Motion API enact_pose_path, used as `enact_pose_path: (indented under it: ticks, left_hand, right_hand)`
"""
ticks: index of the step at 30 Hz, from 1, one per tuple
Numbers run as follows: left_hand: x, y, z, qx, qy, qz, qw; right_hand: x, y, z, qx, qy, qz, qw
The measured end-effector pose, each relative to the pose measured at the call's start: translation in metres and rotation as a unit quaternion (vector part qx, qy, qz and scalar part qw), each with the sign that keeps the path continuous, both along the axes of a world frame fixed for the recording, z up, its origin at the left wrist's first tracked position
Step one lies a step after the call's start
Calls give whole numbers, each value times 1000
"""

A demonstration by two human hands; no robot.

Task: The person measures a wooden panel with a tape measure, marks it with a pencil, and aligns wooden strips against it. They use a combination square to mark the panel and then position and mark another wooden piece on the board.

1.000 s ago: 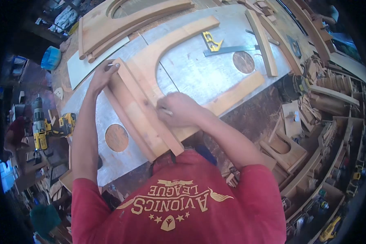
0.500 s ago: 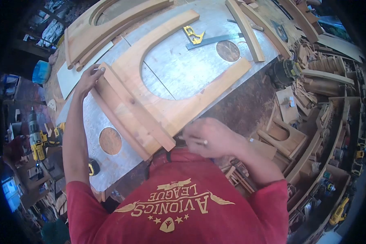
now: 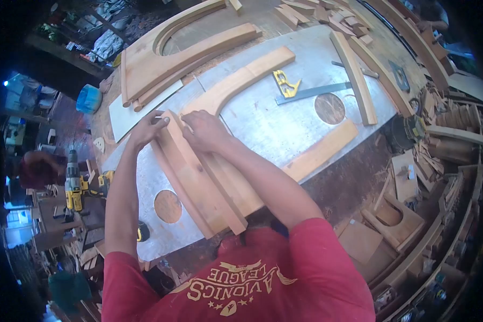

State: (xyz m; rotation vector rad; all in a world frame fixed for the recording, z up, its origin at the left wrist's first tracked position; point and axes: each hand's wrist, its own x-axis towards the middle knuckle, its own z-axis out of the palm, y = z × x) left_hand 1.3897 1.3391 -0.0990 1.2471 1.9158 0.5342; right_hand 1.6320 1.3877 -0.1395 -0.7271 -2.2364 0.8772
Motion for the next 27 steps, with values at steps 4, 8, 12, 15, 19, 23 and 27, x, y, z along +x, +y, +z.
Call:
enact_pose_path:
  ticks: [4, 8, 12, 15, 19, 23, 27]
  left_hand:
    - [-3, 0, -2, 7, 19, -9, 1000]
    - [3, -2, 6, -3, 34, 0, 999]
    - [-7, 1, -14, 41, 40, 6, 998]
    - [-5, 1, -6, 41, 75, -14, 996]
    - [-6, 1, -6, 30, 52, -26, 998]
    - [-26, 17, -19, 14, 57, -88, 994]
    - [-28, 28, -8, 1, 150, -146, 978]
  right_hand:
    - [-26, 19, -4, 6, -58, 42, 997]
    - [6, 5, 12, 23, -87, 89, 992]
    - [94, -54, 54, 1, -126, 158, 979]
    - [160, -105, 59, 18, -135, 200, 970]
    - [226, -167, 96, -45, -209, 243, 946]
    - [237, -197, 130, -91, -250, 234, 935]
    - [172, -203, 166, 50, -192, 152, 968]
